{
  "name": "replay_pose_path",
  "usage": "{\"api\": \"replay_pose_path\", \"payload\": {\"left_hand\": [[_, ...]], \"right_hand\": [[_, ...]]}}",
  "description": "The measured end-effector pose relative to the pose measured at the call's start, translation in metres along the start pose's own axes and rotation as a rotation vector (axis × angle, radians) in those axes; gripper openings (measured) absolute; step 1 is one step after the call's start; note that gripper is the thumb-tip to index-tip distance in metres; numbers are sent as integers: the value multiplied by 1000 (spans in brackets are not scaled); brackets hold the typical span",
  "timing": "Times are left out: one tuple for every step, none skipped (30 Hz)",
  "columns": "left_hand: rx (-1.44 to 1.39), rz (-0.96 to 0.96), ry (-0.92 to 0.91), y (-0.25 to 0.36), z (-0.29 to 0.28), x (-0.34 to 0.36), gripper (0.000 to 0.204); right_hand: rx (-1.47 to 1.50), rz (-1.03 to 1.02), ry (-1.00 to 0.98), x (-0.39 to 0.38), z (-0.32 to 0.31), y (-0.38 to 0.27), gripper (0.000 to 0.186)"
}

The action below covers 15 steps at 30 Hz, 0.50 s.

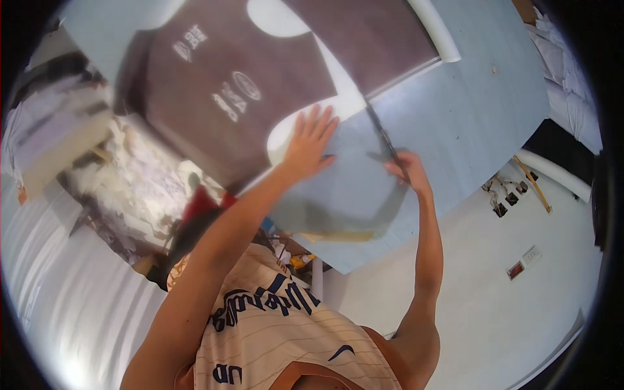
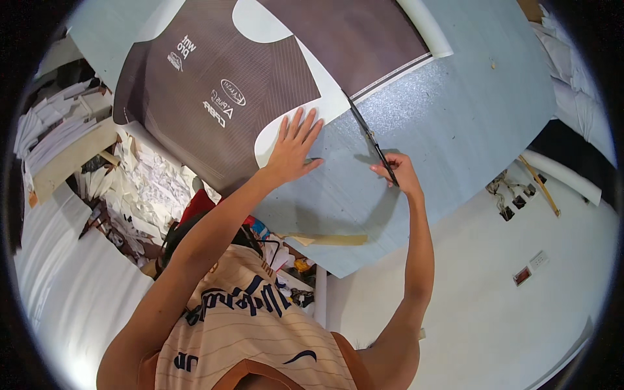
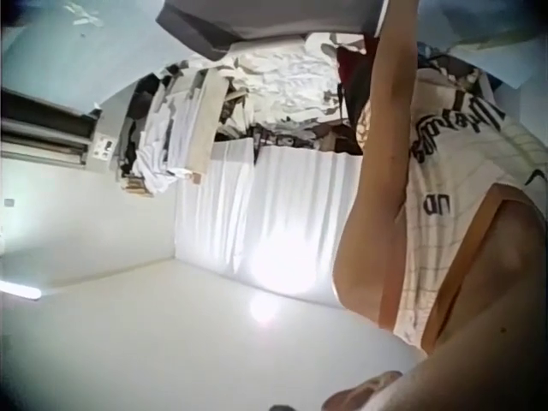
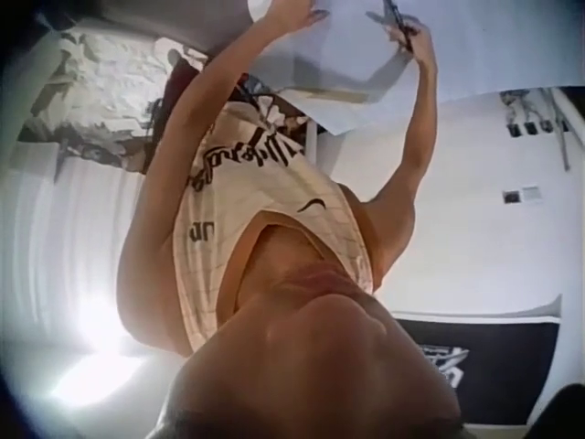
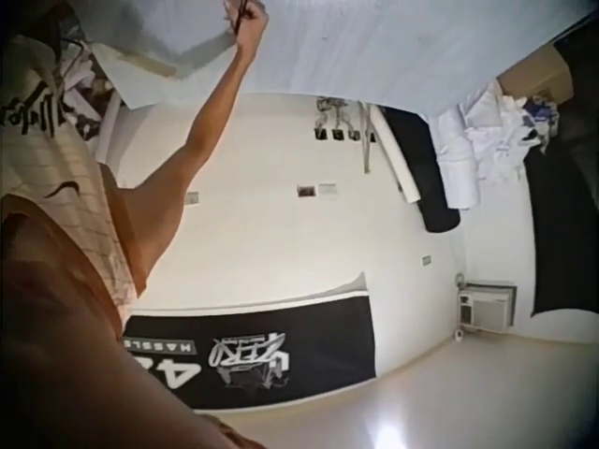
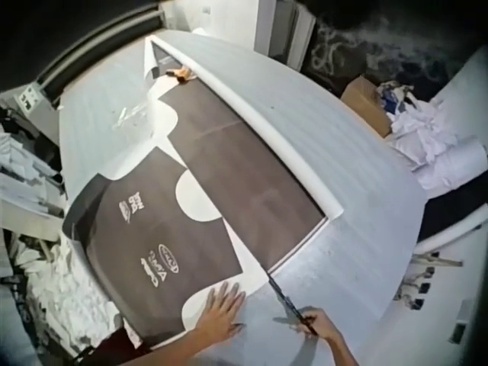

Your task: Cutting out printed clothing patterns from a fabric roll using scissors.

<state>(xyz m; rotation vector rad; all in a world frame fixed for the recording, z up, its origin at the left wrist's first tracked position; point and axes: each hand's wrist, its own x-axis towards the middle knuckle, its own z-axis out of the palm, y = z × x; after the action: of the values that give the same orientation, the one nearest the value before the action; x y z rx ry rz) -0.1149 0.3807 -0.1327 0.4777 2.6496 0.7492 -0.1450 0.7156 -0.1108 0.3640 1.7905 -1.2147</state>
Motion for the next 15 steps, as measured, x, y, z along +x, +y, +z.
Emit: {"api": "replay_pose_path", "payload": {"left_hand": [[-46, 13, 2, -1, 4, -4, 97], [-50, 0, 5, -3, 7, -7, 97], [-55, 10, -1, -5, 9, -8, 97], [-60, 21, -6, -6, 11, -10, 97], [-62, 12, -1, -7, 12, -11, 97], [-55, 10, -7, -6, 12, -12, 97], [-47, 10, -12, -6, 12, -12, 96], [-49, 2, -6, -5, 12, -13, 96], [-37, 8, -19, -4, 11, -14, 94], [-24, 14, -31, -3, 10, -16, 93], [-23, 9, -27, -3, 9, -16, 93], [-33, 10, -27, -3, 7, -16, 93], [-42, 11, -27, -3, 5, -17, 93], [-39, 6, -23, -4, 3, -17, 93], [-45, 11, -21, -4, 2, -18, 93]], "right_hand": [[9, -10, 2, 2, 2, 1, 33], [18, -20, 5, 4, 3, 0, 33], [11, -19, -4, 7, 5, 0, 33], [20, -21, -4, 10, 7, -1, 33], [29, -24, -2, 13, 7, -3, 33], [21, -23, -9, 14, 6, -5, 33], [-16, -8, -40, 14, 5, -7, 27], [-53, 7, -71, 15, 3, -10, 22], [-58, 5, -76, 15, 7, -14, 22], [-14, -5, -41, 16, 12, -17, 28], [31, -16, -7, 16, 15, -22, 34], [27, -20, -12, 17, 17, -26, 34], [28, -12, -12, 18, 18, -31, 34], [29, -3, -12, 19, 20, -36, 33], [25, -5, -16, 19, 20, -40, 33]]}}
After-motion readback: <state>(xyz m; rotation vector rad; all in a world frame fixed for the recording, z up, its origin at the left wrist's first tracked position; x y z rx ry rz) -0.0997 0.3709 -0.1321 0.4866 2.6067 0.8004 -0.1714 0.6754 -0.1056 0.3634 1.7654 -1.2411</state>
